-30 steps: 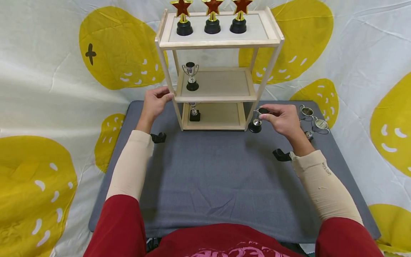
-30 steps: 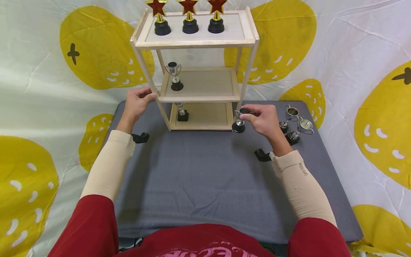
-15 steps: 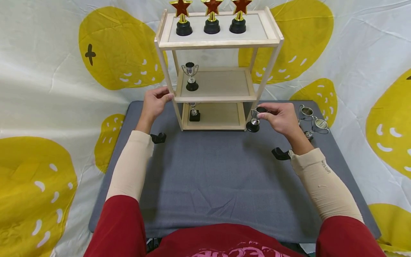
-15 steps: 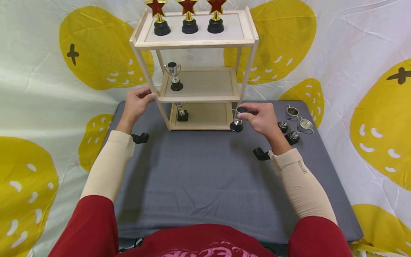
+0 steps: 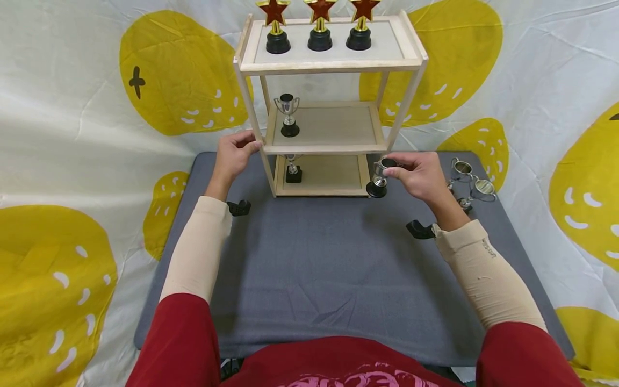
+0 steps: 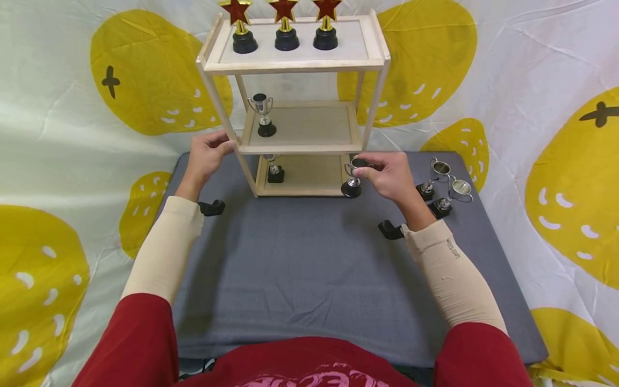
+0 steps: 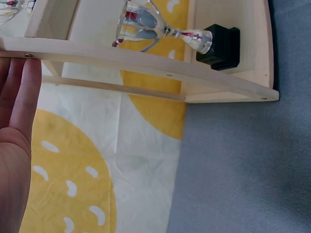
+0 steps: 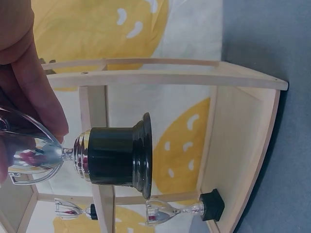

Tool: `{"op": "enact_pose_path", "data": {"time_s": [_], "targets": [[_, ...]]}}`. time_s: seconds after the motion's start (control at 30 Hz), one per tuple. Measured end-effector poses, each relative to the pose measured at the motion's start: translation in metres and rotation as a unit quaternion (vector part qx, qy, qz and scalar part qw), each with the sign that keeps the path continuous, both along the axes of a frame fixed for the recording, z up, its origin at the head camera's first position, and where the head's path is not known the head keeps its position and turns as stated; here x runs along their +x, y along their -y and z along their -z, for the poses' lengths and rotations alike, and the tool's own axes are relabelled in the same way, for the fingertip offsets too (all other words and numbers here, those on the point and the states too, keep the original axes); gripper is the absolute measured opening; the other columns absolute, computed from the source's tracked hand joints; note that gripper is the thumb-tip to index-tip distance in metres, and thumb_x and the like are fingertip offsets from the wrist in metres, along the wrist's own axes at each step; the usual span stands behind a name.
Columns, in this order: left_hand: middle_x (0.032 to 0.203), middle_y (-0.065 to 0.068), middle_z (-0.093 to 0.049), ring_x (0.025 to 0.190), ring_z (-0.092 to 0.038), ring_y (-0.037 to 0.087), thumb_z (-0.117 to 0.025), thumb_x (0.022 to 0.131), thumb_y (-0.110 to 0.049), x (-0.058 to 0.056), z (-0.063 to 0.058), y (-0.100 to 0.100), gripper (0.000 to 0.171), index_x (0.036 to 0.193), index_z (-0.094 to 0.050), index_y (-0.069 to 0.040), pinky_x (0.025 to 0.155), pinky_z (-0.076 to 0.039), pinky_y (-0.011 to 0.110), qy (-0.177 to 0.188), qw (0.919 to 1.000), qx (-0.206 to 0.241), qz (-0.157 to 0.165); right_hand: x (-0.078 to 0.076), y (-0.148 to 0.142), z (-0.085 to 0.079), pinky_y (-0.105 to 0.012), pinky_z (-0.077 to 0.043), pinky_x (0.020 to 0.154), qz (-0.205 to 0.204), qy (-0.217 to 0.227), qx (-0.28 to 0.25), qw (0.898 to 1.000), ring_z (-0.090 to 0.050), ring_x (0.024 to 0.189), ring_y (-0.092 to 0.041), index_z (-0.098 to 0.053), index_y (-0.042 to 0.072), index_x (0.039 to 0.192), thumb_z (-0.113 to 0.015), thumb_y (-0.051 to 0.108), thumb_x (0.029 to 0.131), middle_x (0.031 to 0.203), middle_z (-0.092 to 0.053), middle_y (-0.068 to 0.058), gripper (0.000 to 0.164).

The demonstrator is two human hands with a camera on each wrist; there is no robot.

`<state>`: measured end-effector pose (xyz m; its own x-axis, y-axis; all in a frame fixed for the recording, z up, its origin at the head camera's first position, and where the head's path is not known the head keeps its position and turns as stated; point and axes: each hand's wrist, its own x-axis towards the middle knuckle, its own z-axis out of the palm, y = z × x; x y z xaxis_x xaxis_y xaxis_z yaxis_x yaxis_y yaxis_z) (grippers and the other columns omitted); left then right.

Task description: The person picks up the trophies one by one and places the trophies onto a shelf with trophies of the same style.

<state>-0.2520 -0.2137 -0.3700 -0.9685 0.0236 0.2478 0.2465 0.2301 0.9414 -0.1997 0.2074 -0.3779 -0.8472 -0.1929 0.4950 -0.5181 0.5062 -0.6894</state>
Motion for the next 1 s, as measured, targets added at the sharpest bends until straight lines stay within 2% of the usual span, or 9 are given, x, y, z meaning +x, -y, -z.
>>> {"op": "enact_pose_path", "data": {"time_s": [0.1, 0.23, 0.4, 0.63, 0.83, 1.0], "targets": [[0.103, 0.009, -0.076, 0.089, -0.068, 0.003, -0.070, 0.090, -0.007, 0.000, -0.001, 0.000, 0.030, 0.120, -0.071, -0.002, 0.091, -0.059, 0.027, 0.000, 1.0000, -0.002, -0.001, 0.000, 0.002, -0.003, -0.013, -0.039, 0.046, -0.002, -0.003, 0.000, 1.000, -0.051, 0.056, 0.002, -0.079, 0.005, 0.100, -0.083, 0.004, 0.076, 0.087, -0.076, -0.012, 0.024], [0.101, 0.005, -0.076, 0.090, -0.068, 0.004, -0.071, 0.090, -0.008, 0.001, -0.002, 0.000, 0.031, 0.120, -0.071, -0.002, 0.092, -0.058, 0.028, 0.004, 1.0000, 0.000, 0.000, 0.000, 0.006, -0.007, -0.012, -0.037, 0.047, -0.004, -0.002, 0.006, 1.000, -0.049, 0.055, 0.004, -0.078, 0.002, 0.102, -0.083, 0.004, 0.076, 0.093, -0.075, -0.021, 0.026], [0.106, 0.011, -0.075, 0.091, -0.068, 0.004, -0.070, 0.090, -0.008, 0.001, -0.002, -0.001, 0.030, 0.120, -0.071, -0.003, 0.093, -0.058, 0.029, 0.004, 1.0000, -0.004, 0.001, -0.002, 0.011, -0.010, -0.010, -0.038, 0.048, -0.004, -0.002, 0.007, 1.000, -0.050, 0.057, 0.008, -0.077, 0.000, 0.102, -0.083, 0.003, 0.076, 0.093, -0.075, -0.023, 0.027], [0.104, 0.009, -0.076, 0.090, -0.068, 0.004, -0.070, 0.090, -0.007, 0.001, -0.001, -0.001, 0.030, 0.119, -0.071, -0.002, 0.091, -0.059, 0.027, -0.002, 1.0000, 0.000, 0.004, -0.001, 0.017, -0.014, -0.011, -0.040, 0.049, -0.011, 0.000, 0.001, 1.000, -0.052, 0.059, 0.006, -0.077, -0.002, 0.102, -0.083, 0.001, 0.076, 0.094, -0.074, -0.025, 0.027], [0.107, 0.013, -0.075, 0.090, -0.068, 0.004, -0.070, 0.090, -0.008, 0.000, 0.000, 0.000, 0.029, 0.119, -0.071, -0.003, 0.090, -0.059, 0.026, -0.005, 1.0000, -0.006, 0.002, -0.001, 0.023, -0.019, -0.010, -0.043, 0.052, -0.022, -0.007, -0.003, 1.000, -0.056, 0.062, 0.009, -0.077, -0.001, 0.103, -0.082, 0.000, 0.076, 0.095, -0.074, -0.025, 0.028], [0.105, 0.010, -0.076, 0.090, -0.068, 0.004, -0.070, 0.090, -0.008, 0.000, 0.000, 0.001, 0.029, 0.119, -0.071, -0.003, 0.091, -0.059, 0.027, -0.004, 1.0000, -0.005, 0.002, -0.002, 0.027, -0.023, -0.011, -0.040, 0.050, -0.039, -0.019, -0.009, 0.999, -0.053, 0.059, 0.007, -0.077, -0.002, 0.103, -0.081, -0.002, 0.076, 0.095, -0.073, -0.027, 0.028]]}}
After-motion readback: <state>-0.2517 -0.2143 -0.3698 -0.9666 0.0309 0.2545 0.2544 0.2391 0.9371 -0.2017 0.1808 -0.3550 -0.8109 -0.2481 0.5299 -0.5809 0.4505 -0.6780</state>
